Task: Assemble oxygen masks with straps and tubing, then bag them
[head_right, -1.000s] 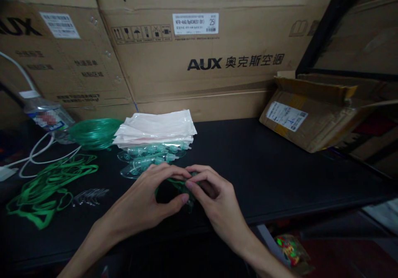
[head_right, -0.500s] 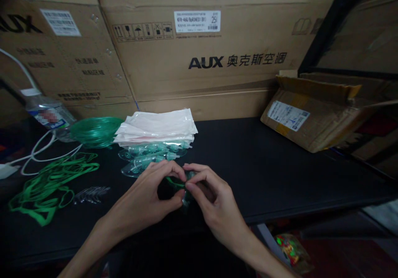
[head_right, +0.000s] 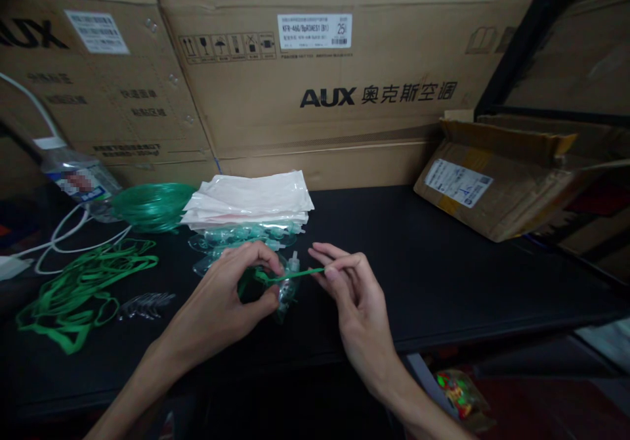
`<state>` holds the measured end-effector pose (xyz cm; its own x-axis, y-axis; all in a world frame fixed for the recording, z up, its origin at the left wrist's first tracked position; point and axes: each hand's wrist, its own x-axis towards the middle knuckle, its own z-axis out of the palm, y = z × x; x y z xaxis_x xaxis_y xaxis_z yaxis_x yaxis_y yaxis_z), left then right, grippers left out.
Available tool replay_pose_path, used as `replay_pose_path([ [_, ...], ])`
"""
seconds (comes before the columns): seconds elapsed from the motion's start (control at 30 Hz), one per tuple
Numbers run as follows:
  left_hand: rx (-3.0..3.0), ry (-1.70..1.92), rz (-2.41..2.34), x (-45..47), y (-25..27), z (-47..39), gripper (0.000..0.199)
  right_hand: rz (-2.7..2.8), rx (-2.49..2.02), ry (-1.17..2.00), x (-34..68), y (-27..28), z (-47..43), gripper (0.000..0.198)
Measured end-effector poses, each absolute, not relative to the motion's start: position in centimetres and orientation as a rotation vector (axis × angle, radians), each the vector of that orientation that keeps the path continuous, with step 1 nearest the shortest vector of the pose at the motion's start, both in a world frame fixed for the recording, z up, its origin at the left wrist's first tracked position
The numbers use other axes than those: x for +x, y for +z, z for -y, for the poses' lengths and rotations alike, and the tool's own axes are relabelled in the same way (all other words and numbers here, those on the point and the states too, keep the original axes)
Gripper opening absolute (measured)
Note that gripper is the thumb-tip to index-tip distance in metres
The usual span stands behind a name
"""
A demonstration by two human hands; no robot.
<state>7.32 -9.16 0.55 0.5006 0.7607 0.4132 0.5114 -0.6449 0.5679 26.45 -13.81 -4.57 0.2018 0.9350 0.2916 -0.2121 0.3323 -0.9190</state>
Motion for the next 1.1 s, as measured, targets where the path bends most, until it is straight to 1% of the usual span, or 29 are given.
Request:
replay_pose_path([
  [0.17,2.386,0.982,-1.064,7.3,0.5,9.0,0.017,0.946,-0.831,0.976,26.4,-4.6,13.6,0.012],
  [0.33,2.310,0.965,-0.972,7.3,0.6,9.0,0.015,1.031,-0.881,1.078,26.4,-4.2,13.6,0.011],
  [0.4,2.280,0.947,-0.960,7.3,0.6,8.9,0.013,1.036,-0.891,1.121,26.5,-4.1,13.6,0.020],
  [0.47,2.266,0.943,-0.944,7.3,0.5,8.8,0.013,1.043,-0.906,1.189,26.5,-4.0,13.5,0.038],
  [0.53,2.230,0.943,-0.890,7.4,0.4,8.8,0.017,1.100,-0.908,1.282,26.5,-3.9,13.3,0.048],
  [0.6,2.182,0.932,-0.812,7.4,0.2,8.7,0.024,1.161,-0.886,1.338,26.5,-3.8,13.1,0.045],
  [0.7,2.170,0.917,-0.759,7.5,0.1,8.7,0.036,1.156,-0.850,1.322,26.5,-3.7,12.9,0.037],
  [0.8,2.226,0.935,-0.781,7.5,0.3,8.8,0.045,1.108,-0.845,1.291,26.6,-3.6,12.9,0.040],
  [0.9,2.239,0.965,-0.869,7.4,0.4,8.9,0.048,1.077,-0.852,1.272,26.6,-3.6,13.1,0.042],
  [0.97,2.223,0.985,-0.916,7.3,0.4,9.0,0.046,1.078,-0.835,1.277,26.6,-3.7,13.1,0.043],
  [1.1,2.190,0.997,-0.914,7.0,0.6,9.2,0.025,1.109,-0.795,1.290,26.5,-3.8,13.2,0.041],
])
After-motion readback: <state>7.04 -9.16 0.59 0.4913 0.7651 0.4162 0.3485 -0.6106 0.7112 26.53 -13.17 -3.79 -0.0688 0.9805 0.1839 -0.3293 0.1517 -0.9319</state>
